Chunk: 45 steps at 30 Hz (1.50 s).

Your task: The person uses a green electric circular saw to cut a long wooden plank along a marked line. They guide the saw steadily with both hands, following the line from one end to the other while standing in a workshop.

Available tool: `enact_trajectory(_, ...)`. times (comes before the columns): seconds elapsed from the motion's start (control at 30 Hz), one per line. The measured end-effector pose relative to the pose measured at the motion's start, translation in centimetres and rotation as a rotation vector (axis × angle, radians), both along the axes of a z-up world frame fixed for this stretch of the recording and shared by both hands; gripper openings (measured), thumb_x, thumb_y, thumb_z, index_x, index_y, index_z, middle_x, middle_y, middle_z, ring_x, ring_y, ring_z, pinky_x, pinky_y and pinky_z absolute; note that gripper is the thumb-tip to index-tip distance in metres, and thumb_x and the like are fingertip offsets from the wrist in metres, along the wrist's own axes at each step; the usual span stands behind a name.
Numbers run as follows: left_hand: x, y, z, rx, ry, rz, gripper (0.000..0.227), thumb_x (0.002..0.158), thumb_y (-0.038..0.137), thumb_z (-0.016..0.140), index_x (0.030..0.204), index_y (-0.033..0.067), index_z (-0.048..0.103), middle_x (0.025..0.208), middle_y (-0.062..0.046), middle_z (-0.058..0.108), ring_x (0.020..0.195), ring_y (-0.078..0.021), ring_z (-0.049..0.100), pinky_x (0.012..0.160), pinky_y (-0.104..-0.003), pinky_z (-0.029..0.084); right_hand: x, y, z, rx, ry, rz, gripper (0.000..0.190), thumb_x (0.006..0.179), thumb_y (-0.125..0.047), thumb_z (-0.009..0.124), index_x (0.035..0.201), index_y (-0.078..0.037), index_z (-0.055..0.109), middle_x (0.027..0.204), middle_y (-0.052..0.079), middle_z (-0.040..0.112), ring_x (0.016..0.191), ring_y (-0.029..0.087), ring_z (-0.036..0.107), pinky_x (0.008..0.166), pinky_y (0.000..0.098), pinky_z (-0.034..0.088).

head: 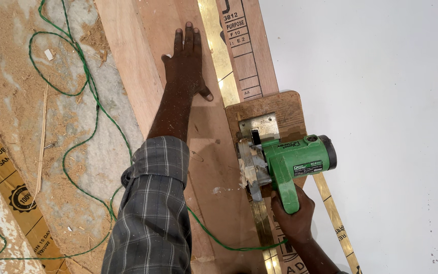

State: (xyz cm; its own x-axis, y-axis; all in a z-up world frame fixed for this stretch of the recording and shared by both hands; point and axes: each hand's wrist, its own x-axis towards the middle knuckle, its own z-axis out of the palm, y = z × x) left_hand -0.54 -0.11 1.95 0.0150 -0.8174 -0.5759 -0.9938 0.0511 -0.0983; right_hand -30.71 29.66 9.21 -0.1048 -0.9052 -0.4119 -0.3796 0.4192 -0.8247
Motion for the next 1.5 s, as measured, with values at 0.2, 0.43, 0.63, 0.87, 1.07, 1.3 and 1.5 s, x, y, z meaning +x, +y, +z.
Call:
enact_trajectory(0.2, 0.0, 0.0, -0.1, -0.02, 0.025, 0.014, 0.178, 0.031, 0.063, 0.101, 0.165, 0.0073, -0.003, 0.173, -0.013, -0.01, 0.159, -0.0337, 0.0, 0.109, -0.07, 0.04, 0.1, -0.5, -0.1, 0.042, 0.012, -0.008, 0.016, 0.085, -0.009, 0.074, 0.098, 0.0, 0.071, 0.067, 0.004, 0.069, 0.056, 0.009, 0.063, 0.052, 0.0292, 0.051)
enact_trajectory(0.43, 0.2, 0.0, -0.4, -0.028, 0.033, 0.02, 0.178, 0.031, 0.066, 0.1, 0.164, 0.0071, -0.002, 0.173, -0.013, -0.007, 0.159, -0.0333, 0.003, 0.11, -0.071, 0.039, 0.4, -1.2, 0.0, 0.013, 0.019, 0.005, 0.016, 0.085, -0.009, 0.074, 0.098, 0.0, 0.071, 0.068, 0.004, 0.07, 0.057, 0.009, 0.063, 0.054, 0.0291, 0.051)
enact_trajectory(0.63, 0.2, 0.2, -0.5, -0.042, 0.031, 0.007, 0.179, 0.031, 0.07, 0.098, 0.165, 0.0062, -0.002, 0.172, -0.014, -0.007, 0.159, -0.0342, 0.004, 0.109, -0.073, 0.039, 0.5, -1.5, -0.1, 0.033, 0.005, -0.003, 0.015, 0.086, -0.01, 0.074, 0.097, 0.0, 0.071, 0.068, 0.005, 0.07, 0.057, 0.01, 0.063, 0.053, 0.0293, 0.051)
enact_trajectory(0.87, 0.2, 0.2, -0.6, -0.041, 0.053, 0.016, 0.179, 0.03, 0.065, 0.1, 0.164, 0.0057, -0.001, 0.173, -0.014, -0.008, 0.159, -0.0345, 0.001, 0.108, -0.076, 0.037, 0.7, -2.1, -0.5, -0.021, 0.03, 0.012, 0.021, 0.084, -0.01, 0.074, 0.102, 0.0, 0.071, 0.073, 0.005, 0.072, 0.062, 0.009, 0.065, 0.059, 0.0281, 0.053)
enact_trajectory(1.07, 0.3, 0.3, -1.0, -0.076, 0.065, 0.017, 0.177, 0.03, 0.065, 0.1, 0.164, 0.0054, 0.0, 0.173, -0.014, -0.007, 0.159, -0.0351, 0.002, 0.107, -0.08, 0.033, 0.8, -2.4, -0.6, -0.019, 0.036, 0.008, 0.02, 0.085, -0.011, 0.076, 0.1, 0.001, 0.071, 0.074, 0.005, 0.072, 0.062, 0.01, 0.064, 0.059, 0.0289, 0.053)
enact_trajectory(1.3, 0.2, 0.5, -1.2, -0.089, 0.062, 0.025, 0.177, 0.03, 0.067, 0.099, 0.164, 0.0049, 0.001, 0.173, -0.014, -0.005, 0.159, -0.0349, 0.005, 0.108, -0.081, 0.032, 1.1, -3.1, -0.5, -0.025, 0.053, 0.013, 0.02, 0.085, -0.011, 0.075, 0.101, 0.001, 0.071, 0.072, 0.005, 0.071, 0.061, 0.009, 0.063, 0.058, 0.0288, 0.053)
enact_trajectory(1.5, 0.1, 0.4, -1.5, -0.1, 0.062, 0.034, 0.177, 0.029, 0.065, 0.1, 0.163, 0.0053, 0.0, 0.172, -0.014, -0.004, 0.159, -0.0348, 0.004, 0.11, -0.081, 0.029, 1.2, -3.6, -0.6, -0.024, 0.033, 0.009, 0.019, 0.086, -0.011, 0.075, 0.1, 0.0, 0.071, 0.071, 0.003, 0.07, 0.06, 0.008, 0.061, 0.057, 0.0276, 0.051)
